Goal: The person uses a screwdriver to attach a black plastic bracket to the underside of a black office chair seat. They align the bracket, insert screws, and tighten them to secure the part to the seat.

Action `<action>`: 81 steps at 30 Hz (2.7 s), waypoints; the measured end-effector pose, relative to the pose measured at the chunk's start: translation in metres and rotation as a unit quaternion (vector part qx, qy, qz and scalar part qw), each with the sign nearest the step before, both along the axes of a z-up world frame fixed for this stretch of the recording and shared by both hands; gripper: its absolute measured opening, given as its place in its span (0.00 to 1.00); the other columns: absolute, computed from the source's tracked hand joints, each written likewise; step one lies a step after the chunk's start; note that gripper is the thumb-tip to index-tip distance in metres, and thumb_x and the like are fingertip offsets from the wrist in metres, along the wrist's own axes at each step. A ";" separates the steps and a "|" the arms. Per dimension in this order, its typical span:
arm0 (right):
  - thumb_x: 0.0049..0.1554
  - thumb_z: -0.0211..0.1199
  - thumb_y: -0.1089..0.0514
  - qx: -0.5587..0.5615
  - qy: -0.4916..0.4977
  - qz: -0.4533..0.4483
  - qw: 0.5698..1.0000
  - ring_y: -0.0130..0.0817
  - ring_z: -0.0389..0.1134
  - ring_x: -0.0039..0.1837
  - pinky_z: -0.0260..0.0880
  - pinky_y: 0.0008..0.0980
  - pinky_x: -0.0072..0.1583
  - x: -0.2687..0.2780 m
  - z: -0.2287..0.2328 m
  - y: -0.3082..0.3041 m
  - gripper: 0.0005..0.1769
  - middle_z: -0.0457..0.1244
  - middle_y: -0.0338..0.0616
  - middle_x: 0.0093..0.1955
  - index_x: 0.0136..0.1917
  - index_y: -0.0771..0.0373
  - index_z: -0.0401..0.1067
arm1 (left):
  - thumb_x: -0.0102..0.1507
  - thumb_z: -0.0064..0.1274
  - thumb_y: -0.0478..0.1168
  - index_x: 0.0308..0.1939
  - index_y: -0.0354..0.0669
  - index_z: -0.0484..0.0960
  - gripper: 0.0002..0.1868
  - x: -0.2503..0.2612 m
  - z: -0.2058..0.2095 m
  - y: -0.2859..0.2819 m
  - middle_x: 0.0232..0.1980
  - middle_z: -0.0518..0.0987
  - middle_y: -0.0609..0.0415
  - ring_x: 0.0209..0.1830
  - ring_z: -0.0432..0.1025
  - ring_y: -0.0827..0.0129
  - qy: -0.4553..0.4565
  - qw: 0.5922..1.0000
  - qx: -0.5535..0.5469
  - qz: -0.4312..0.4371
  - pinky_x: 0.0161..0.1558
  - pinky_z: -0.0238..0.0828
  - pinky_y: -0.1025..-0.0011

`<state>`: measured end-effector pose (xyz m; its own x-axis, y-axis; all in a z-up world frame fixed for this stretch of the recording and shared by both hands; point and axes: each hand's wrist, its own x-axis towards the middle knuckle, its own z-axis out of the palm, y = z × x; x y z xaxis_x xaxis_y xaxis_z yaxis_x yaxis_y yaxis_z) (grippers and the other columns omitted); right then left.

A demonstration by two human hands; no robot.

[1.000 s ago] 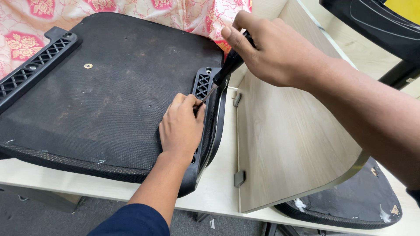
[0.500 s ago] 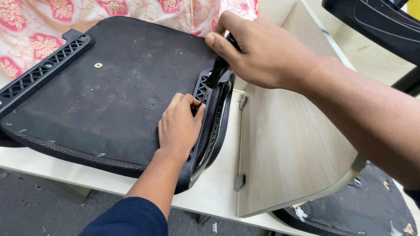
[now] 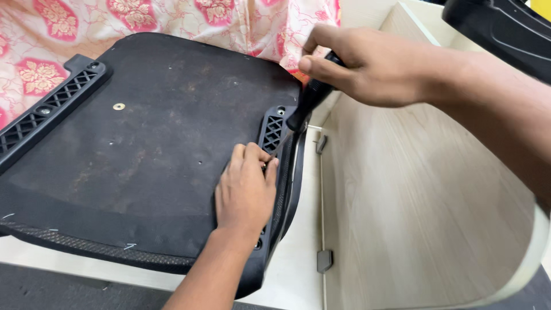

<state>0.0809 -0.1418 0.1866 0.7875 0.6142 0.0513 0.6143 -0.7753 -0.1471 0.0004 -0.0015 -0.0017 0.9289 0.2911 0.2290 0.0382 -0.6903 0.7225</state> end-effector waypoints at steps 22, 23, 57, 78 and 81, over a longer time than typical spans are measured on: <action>0.71 0.49 0.45 -0.045 -0.078 -0.065 0.994 0.36 0.60 0.31 0.60 0.38 0.36 -0.005 -0.009 0.004 0.23 0.59 0.46 0.30 0.47 0.65 0.72 | 0.69 0.49 0.44 0.45 0.44 0.76 0.09 -0.003 0.004 0.018 0.45 0.73 0.54 0.44 0.77 0.59 0.060 0.996 -0.048 -0.055 0.47 0.72 0.59; 0.70 0.51 0.45 -0.042 -0.067 -0.075 0.994 0.35 0.60 0.29 0.59 0.38 0.35 -0.007 -0.009 0.003 0.21 0.59 0.46 0.29 0.48 0.64 0.72 | 0.68 0.50 0.44 0.44 0.44 0.76 0.08 -0.002 0.003 0.018 0.45 0.73 0.54 0.45 0.76 0.60 0.045 0.996 -0.051 -0.059 0.47 0.73 0.59; 0.70 0.52 0.43 0.010 -0.093 0.011 0.996 0.30 0.68 0.34 0.67 0.34 0.37 0.000 -0.014 -0.005 0.21 0.64 0.43 0.32 0.55 0.64 0.71 | 0.66 0.51 0.48 0.52 0.53 0.86 0.14 -0.006 0.007 0.017 0.47 0.76 0.59 0.42 0.77 0.64 0.023 0.996 -0.073 -0.034 0.46 0.73 0.61; 0.69 0.49 0.41 -0.049 -0.090 -0.082 0.991 0.32 0.62 0.23 0.61 0.36 0.30 -0.024 -0.004 0.013 0.32 0.58 0.44 0.20 0.35 0.67 0.72 | 0.64 0.53 0.46 0.52 0.58 0.86 0.14 -0.007 0.012 0.019 0.46 0.76 0.62 0.41 0.77 0.68 0.049 0.995 -0.076 -0.039 0.45 0.73 0.63; 0.71 0.49 0.41 -0.015 -0.068 -0.083 0.994 0.31 0.61 0.23 0.62 0.33 0.30 -0.027 -0.002 0.009 0.35 0.59 0.42 0.19 0.31 0.67 0.70 | 0.66 0.52 0.49 0.54 0.57 0.85 0.15 -0.006 0.015 0.018 0.48 0.76 0.62 0.41 0.78 0.67 0.077 0.994 -0.064 -0.032 0.46 0.74 0.63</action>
